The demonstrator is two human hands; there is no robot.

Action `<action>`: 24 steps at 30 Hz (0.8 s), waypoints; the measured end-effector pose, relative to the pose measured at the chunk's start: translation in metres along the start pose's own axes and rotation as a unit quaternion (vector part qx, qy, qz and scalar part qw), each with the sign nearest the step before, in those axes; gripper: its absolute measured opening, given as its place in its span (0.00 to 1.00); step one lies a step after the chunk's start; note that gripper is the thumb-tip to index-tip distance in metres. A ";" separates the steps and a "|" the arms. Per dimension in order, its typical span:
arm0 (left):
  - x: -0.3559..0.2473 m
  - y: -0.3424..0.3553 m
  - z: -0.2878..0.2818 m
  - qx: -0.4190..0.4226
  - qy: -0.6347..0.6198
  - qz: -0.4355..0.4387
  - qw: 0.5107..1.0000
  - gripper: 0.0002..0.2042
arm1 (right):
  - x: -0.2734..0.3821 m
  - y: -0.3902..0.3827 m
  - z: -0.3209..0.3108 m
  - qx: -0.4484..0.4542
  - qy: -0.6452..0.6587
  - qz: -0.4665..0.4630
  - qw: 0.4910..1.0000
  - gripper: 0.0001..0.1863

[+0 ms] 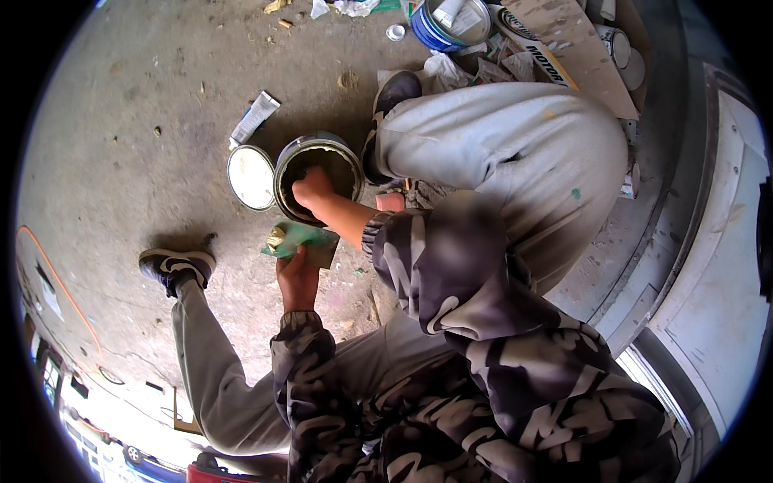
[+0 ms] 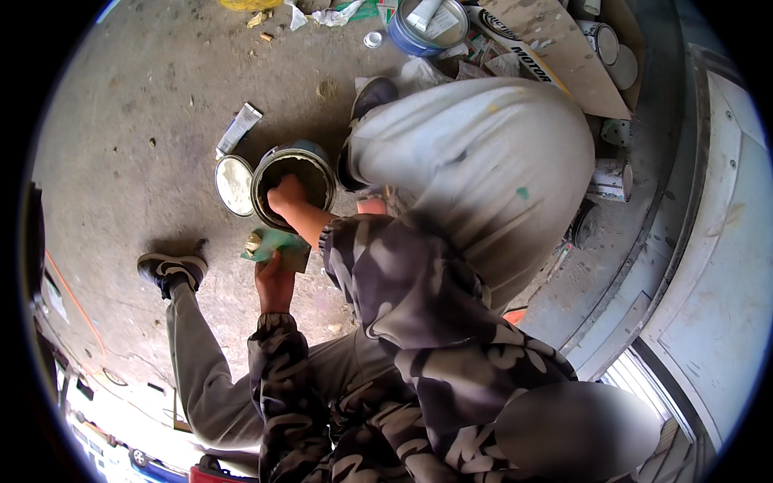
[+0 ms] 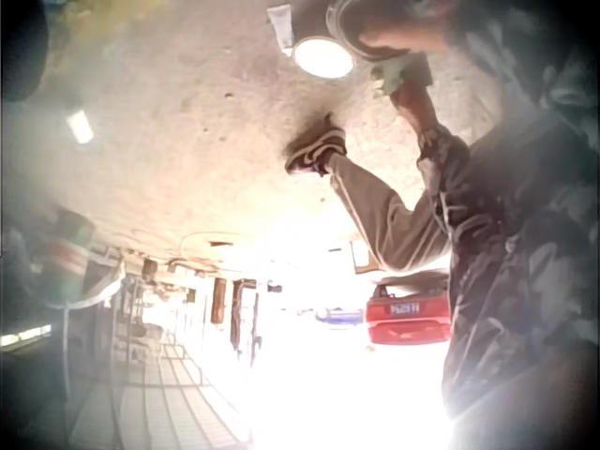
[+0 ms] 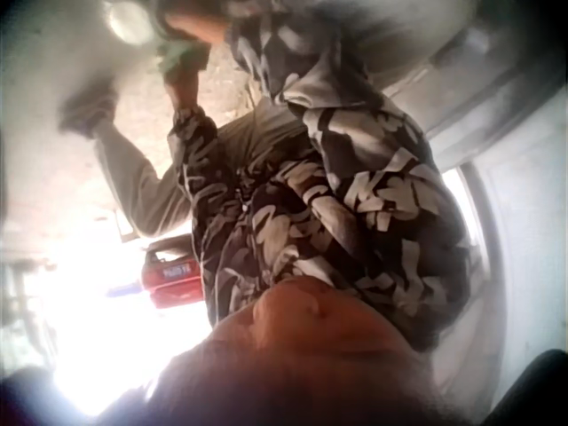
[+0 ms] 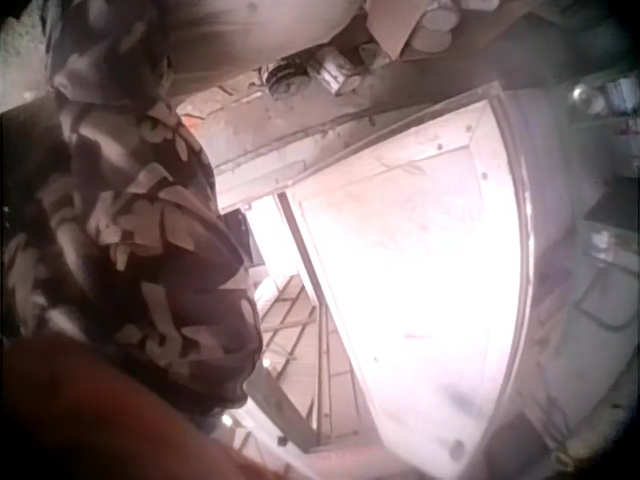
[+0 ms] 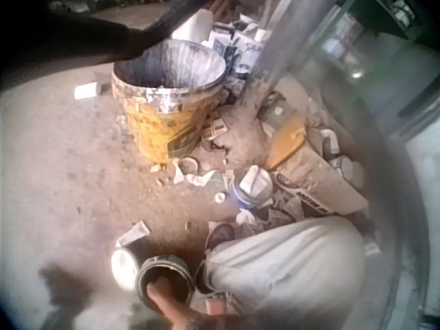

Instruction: The person mixes body filler with a hardener on a plastic card, then applies the mixture to a damaged area on the rear quarter panel of a red car using a spreader. The person smooths the filler over the affected area.

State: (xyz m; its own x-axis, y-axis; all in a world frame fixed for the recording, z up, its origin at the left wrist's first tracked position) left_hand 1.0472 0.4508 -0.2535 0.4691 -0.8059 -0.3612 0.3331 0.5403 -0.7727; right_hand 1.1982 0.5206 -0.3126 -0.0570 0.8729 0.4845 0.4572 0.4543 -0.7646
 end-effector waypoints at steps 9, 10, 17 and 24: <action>0.000 0.004 -0.002 -0.006 -0.046 0.036 0.998 0.20 | 0.018 0.006 -0.002 0.082 -0.134 -0.197 0.968 0.14; -0.002 0.005 -0.001 0.002 -0.046 0.038 0.998 0.20 | 0.024 0.006 -0.002 0.106 -0.176 -0.212 0.955 0.13; -0.009 0.005 -0.002 0.015 -0.052 0.039 0.998 0.20 | 0.059 -0.016 -0.008 0.154 -0.410 -0.320 0.840 0.08; -0.025 -0.005 -0.001 0.021 -0.049 0.086 0.995 0.21 | 0.078 -0.041 -0.015 0.134 -0.541 -0.412 0.721 0.09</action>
State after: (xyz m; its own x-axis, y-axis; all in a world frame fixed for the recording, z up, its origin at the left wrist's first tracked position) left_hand 1.0329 0.4678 -0.2410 0.5982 -0.6747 -0.4323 0.2746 0.6794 -0.6804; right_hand 1.1880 0.5675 -0.2366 -0.9365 -0.1502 0.3167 -0.3064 0.7898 -0.5313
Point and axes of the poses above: each hand's wrist, its own y-axis towards the middle knuckle, its own z-axis out of the palm, x = y × z, the point moved 5 cm from there along y, towards the middle knuckle, and after that the axes turned 2 degrees about -y, right-handed, at the moved point
